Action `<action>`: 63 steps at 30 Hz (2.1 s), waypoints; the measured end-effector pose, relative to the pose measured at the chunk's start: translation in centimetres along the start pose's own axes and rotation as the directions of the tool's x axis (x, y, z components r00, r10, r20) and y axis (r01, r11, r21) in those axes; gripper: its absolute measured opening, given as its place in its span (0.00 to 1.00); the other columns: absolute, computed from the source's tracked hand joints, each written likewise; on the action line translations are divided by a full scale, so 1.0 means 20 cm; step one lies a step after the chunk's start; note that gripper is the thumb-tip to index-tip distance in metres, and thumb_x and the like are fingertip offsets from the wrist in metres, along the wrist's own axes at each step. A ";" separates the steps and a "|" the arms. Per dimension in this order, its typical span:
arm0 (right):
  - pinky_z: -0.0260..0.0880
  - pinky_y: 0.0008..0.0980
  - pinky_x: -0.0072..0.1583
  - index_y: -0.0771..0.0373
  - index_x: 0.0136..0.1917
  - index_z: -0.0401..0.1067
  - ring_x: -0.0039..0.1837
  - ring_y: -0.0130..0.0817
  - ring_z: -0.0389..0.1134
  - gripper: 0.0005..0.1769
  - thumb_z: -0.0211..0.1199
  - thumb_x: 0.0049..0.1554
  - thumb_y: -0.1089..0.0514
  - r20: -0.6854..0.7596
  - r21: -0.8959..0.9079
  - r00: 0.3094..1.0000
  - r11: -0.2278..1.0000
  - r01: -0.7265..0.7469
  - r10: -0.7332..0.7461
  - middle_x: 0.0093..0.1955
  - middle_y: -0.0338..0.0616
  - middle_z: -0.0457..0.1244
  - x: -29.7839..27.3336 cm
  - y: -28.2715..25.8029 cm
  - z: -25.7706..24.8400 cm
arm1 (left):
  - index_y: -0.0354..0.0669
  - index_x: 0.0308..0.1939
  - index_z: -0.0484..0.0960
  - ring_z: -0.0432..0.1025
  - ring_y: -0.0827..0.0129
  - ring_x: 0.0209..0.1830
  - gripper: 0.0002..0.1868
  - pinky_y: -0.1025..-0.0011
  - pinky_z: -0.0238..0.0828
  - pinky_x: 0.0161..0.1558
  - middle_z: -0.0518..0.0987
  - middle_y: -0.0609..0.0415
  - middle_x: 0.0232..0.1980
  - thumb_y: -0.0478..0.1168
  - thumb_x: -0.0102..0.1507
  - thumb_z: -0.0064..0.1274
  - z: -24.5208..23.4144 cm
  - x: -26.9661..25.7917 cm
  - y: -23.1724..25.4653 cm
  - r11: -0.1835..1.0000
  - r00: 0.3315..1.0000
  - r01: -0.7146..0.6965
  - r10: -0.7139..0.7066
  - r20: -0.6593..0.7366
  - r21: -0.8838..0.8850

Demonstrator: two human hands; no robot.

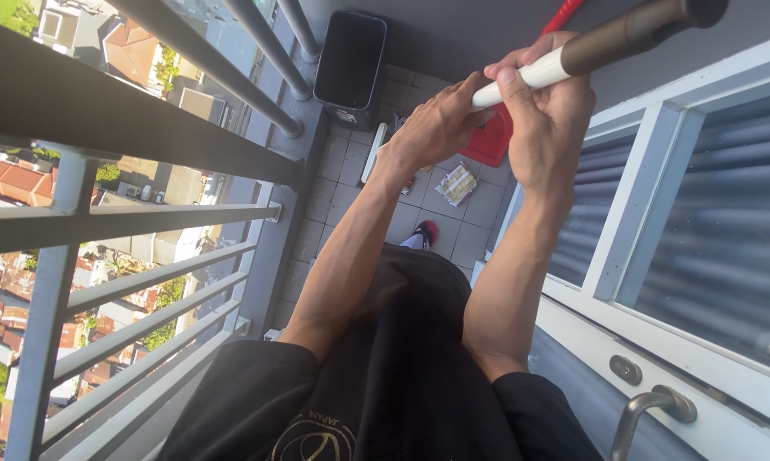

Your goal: Assemble a cleaning mop and move a dustpan on a balcony.

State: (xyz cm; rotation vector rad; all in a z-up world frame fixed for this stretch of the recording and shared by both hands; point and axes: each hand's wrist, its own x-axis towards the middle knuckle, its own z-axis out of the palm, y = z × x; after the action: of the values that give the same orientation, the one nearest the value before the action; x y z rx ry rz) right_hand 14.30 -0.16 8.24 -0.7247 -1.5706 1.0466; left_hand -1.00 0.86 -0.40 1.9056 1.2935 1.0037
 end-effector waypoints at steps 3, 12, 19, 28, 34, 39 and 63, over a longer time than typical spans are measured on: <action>0.73 0.40 0.70 0.67 0.60 0.58 0.60 0.36 0.71 0.09 0.58 0.74 0.70 -0.035 0.023 0.999 1.000 -0.010 0.011 0.52 0.50 0.64 0.00 0.06 0.01 | 0.42 0.59 0.68 0.78 0.49 0.50 0.20 0.52 0.75 0.45 0.83 0.46 0.45 0.40 0.67 0.56 -0.03 0.03 0.03 0.996 0.995 0.093 -0.093 0.043 -0.003; 0.73 0.40 0.71 0.66 0.61 0.60 0.62 0.37 0.71 0.08 0.57 0.73 0.69 -0.085 -0.036 0.994 0.997 -0.066 0.063 0.56 0.50 0.66 0.00 0.12 0.03 | 0.44 0.63 0.66 0.78 0.51 0.51 0.23 0.52 0.77 0.46 0.81 0.47 0.47 0.39 0.67 0.56 0.01 0.07 -0.07 0.986 0.982 0.168 -0.168 0.090 0.005; 0.76 0.41 0.67 0.64 0.59 0.59 0.60 0.34 0.70 0.09 0.58 0.71 0.67 -0.157 -0.100 0.980 0.986 -0.135 0.119 0.54 0.46 0.63 -0.01 0.09 0.06 | 0.40 0.56 0.67 0.77 0.49 0.52 0.18 0.51 0.76 0.46 0.83 0.46 0.47 0.37 0.66 0.56 0.12 0.07 -0.18 1.000 0.999 -0.030 0.030 0.022 -0.002; 0.76 0.40 0.67 0.64 0.60 0.60 0.61 0.34 0.69 0.09 0.59 0.74 0.66 -0.207 -0.189 0.974 0.974 -0.127 0.087 0.56 0.46 0.62 -0.09 0.09 0.01 | 0.39 0.56 0.66 0.78 0.47 0.51 0.17 0.51 0.75 0.48 0.82 0.44 0.46 0.41 0.69 0.54 0.15 0.06 -0.13 0.998 0.992 -0.040 0.045 0.118 -0.044; 0.77 0.40 0.66 0.63 0.59 0.59 0.59 0.33 0.71 0.09 0.60 0.72 0.64 -0.255 -0.185 0.955 0.961 -0.204 0.153 0.53 0.44 0.63 -0.12 0.02 0.00 | 0.37 0.67 0.59 0.79 0.49 0.50 0.28 0.53 0.76 0.49 0.83 0.42 0.47 0.38 0.66 0.53 0.17 0.05 -0.08 0.995 0.988 -0.060 0.069 0.135 -0.074; 0.79 0.42 0.65 0.64 0.60 0.60 0.59 0.34 0.70 0.10 0.61 0.72 0.63 -0.265 -0.219 0.953 0.953 -0.210 0.149 0.54 0.45 0.63 -0.14 -0.02 -0.01 | 0.38 0.56 0.65 0.81 0.49 0.48 0.19 0.53 0.79 0.44 0.83 0.42 0.47 0.41 0.69 0.55 0.19 0.04 -0.05 0.996 0.987 -0.059 0.068 0.149 -0.061; 0.78 0.42 0.69 0.66 0.60 0.59 0.60 0.38 0.74 0.09 0.59 0.75 0.65 -0.201 -0.229 0.976 0.964 -0.133 0.087 0.53 0.48 0.64 -0.13 -0.08 -0.02 | 0.37 0.56 0.66 0.83 0.52 0.42 0.19 0.54 0.79 0.34 0.84 0.42 0.42 0.44 0.69 0.53 0.15 0.04 0.01 0.996 0.974 -0.066 0.077 0.212 -0.060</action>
State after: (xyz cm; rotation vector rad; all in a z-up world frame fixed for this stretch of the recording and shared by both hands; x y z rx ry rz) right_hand 15.51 -3.11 8.63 -1.0581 -1.5193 0.8455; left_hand 1.78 1.24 -1.60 1.9712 1.0722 0.8323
